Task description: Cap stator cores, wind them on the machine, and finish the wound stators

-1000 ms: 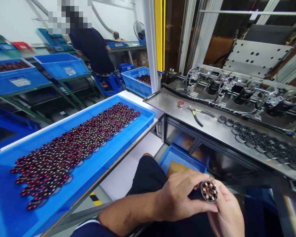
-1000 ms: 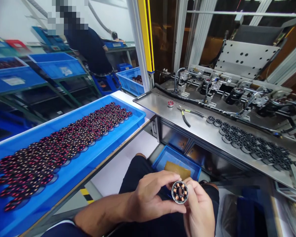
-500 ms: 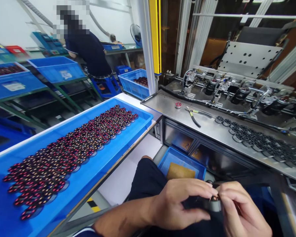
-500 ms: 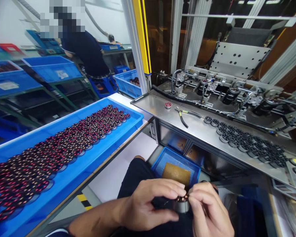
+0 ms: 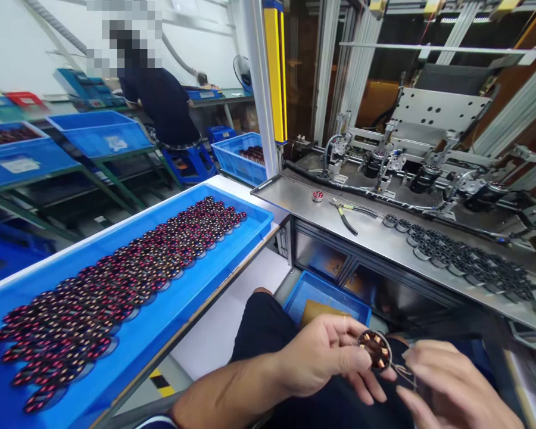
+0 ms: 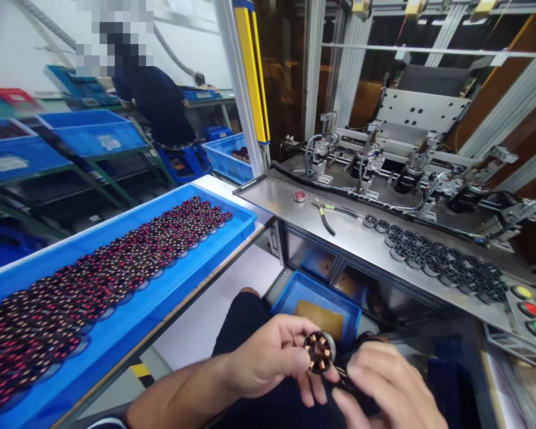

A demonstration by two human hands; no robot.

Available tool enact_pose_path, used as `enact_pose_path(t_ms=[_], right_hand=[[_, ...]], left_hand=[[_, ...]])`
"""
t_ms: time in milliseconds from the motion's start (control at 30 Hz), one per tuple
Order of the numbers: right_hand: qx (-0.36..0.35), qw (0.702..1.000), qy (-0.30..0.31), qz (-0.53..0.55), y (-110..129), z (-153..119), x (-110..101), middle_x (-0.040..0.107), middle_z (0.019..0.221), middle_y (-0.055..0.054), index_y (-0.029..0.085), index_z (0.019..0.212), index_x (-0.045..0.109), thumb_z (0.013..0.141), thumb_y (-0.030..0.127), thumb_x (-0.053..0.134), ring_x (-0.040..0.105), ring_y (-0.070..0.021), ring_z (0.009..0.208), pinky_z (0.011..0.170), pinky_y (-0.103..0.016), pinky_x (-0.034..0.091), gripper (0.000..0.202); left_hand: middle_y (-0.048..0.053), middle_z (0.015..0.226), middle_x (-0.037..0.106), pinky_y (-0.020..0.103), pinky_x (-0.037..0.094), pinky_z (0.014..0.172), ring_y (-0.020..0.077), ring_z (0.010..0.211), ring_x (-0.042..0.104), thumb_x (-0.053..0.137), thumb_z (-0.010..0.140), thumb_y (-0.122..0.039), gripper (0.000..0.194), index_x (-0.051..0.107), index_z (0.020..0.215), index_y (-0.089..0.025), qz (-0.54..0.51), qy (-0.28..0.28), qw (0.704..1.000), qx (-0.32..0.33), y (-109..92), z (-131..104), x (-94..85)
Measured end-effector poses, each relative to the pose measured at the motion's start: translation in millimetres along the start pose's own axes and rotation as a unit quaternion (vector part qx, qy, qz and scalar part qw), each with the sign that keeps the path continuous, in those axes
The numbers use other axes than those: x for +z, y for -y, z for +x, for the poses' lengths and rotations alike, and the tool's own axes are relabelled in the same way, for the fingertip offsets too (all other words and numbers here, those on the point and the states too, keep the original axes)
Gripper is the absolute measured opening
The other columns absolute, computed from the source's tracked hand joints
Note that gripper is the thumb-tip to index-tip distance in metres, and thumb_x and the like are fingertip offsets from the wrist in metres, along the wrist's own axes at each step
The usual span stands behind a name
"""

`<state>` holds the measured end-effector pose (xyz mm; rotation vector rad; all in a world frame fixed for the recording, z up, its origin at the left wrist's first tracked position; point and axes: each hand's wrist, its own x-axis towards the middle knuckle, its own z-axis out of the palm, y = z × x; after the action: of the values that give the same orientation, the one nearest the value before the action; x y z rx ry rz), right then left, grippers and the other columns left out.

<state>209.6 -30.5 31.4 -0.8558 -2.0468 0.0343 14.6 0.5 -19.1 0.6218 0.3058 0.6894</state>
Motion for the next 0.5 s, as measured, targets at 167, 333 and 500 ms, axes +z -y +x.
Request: enact_pose_path(t_ms=[167,333,500], right_hand=[[0.015,0.998,0.009,0.064,-4.6,8.6,-2.2,0.068,0.093,-0.009,0.016,0.117,0.06,0.091,0.02,0.068,0.068,-0.0161,0.089,0.077,-0.025,0.061,0.027],[-0.049,0.996,0.071,0.006,-3.8,23.7,-5.6,0.068,0.075,-0.004,0.016,0.098,0.07,0.094,0.015,0.061,0.067,-0.0107,0.072,0.067,-0.017,0.058,0.01],[0.005,0.998,0.066,0.025,2.7,21.9,-3.4,0.068,0.079,-0.006,0.015,0.094,0.068,0.091,0.008,0.06,0.068,-0.0115,0.074,0.066,-0.017,0.058,0.011]], left_hand=[[0.015,0.083,0.076,0.023,0.057,0.054,0.0175,0.062,0.072,0.087,0.067,-0.043,0.052,0.07,0.099,-0.007,0.032,-0.021,0.999,0.027,-1.2,-2.2,1.6],[0.007,0.071,0.072,0.022,0.058,0.053,0.0166,0.059,0.072,0.089,0.067,-0.037,0.047,0.07,0.097,-0.007,0.026,-0.026,0.998,0.044,2.7,-2.0,0.2],[0.008,0.103,0.073,0.026,0.062,0.063,0.0176,0.075,0.075,0.09,0.063,-0.013,0.04,0.071,0.099,-0.016,-0.022,-0.003,0.995,0.101,-1.9,-5.1,3.2]])
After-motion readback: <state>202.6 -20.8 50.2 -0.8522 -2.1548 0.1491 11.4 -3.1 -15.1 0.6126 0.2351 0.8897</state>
